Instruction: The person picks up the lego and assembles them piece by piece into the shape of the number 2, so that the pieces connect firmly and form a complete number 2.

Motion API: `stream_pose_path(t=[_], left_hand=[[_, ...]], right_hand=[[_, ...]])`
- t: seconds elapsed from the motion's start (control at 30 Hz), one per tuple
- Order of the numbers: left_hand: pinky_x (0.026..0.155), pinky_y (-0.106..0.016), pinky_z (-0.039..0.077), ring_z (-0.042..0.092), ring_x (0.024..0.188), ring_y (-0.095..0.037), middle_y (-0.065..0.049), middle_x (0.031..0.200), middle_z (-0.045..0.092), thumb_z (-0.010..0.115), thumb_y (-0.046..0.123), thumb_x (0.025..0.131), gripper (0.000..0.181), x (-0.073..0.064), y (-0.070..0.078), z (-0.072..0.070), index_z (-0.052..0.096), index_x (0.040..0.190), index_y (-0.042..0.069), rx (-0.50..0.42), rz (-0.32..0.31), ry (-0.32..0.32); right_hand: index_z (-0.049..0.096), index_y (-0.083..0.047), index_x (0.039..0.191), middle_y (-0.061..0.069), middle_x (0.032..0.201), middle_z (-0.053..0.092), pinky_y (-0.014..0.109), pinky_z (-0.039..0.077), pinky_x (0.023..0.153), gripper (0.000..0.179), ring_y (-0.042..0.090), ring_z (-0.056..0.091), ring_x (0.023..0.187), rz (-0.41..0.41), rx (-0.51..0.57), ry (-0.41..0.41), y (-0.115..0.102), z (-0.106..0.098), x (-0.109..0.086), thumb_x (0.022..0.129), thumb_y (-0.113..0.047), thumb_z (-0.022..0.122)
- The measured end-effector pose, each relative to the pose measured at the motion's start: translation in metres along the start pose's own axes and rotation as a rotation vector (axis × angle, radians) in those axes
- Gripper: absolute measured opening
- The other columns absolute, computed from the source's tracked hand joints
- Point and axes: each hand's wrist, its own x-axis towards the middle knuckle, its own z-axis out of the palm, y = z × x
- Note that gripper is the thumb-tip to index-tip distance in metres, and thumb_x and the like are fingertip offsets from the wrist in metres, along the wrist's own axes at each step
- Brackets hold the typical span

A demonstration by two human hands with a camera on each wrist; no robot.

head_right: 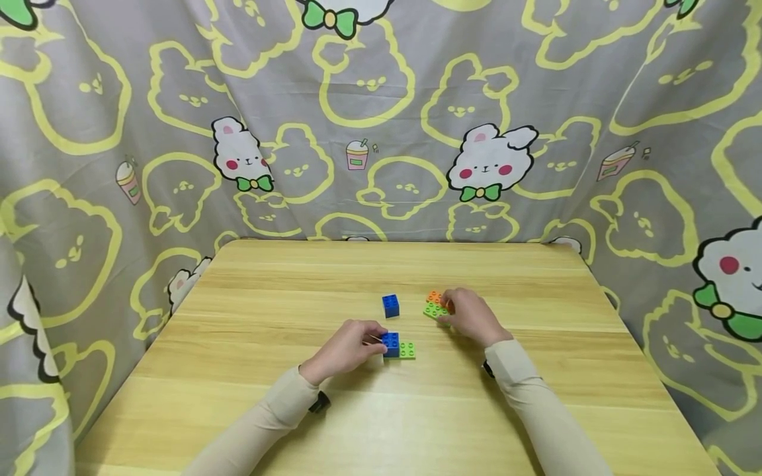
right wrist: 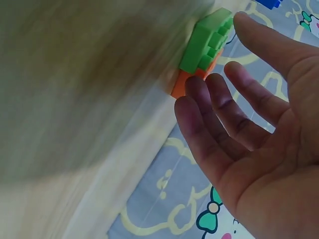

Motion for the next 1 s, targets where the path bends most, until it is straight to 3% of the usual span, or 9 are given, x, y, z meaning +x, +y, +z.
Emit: stream_pose_path(t=[0.43, 0.77, 1.0], left_hand=[[0.085, -0.025, 0.058, 0.073, 0.099, -0.021, -0.013, 0.114, 0.075, 0.075, 0.012, 0.094, 0.029, 0.0, -0.001, -0.001, 0.071, 0.119, -0.001, -0.028, -0.001, -0.014], [0.083, -0.024, 0.058, 0.074, 0.098, -0.021, -0.012, 0.111, 0.076, 0.075, 0.014, 0.094, 0.027, 0.0, -0.002, -0.003, 0.072, 0.118, 0.001, -0.022, 0.008, -0.012], [0.083, -0.025, 0.058, 0.074, 0.095, -0.019, -0.012, 0.115, 0.075, 0.074, 0.015, 0.095, 0.029, 0.001, -0.002, -0.001, 0.071, 0.121, 0.002, -0.011, -0.01, -0.014]], right_hand=[[0.075, -0.001, 0.109, 0.008, 0.091, 0.063, 0.039, 0.052, 0.073, 0.03, 0.02, 0.058, 0.08, -0.101, -0.041, 0.032, 0.004, 0.007, -0.005, 0.083, -0.011, 0.084], [0.075, -0.003, 0.117, 0.007, 0.099, 0.071, 0.034, 0.048, 0.072, 0.03, 0.018, 0.056, 0.08, -0.068, 0.043, 0.021, -0.003, 0.002, -0.009, 0.088, -0.014, 0.08], [0.074, -0.005, 0.12, 0.01, 0.109, 0.073, 0.04, 0.056, 0.081, 0.031, 0.019, 0.064, 0.09, -0.068, 0.08, 0.027, -0.014, -0.003, -0.013, 0.091, -0.014, 0.078]])
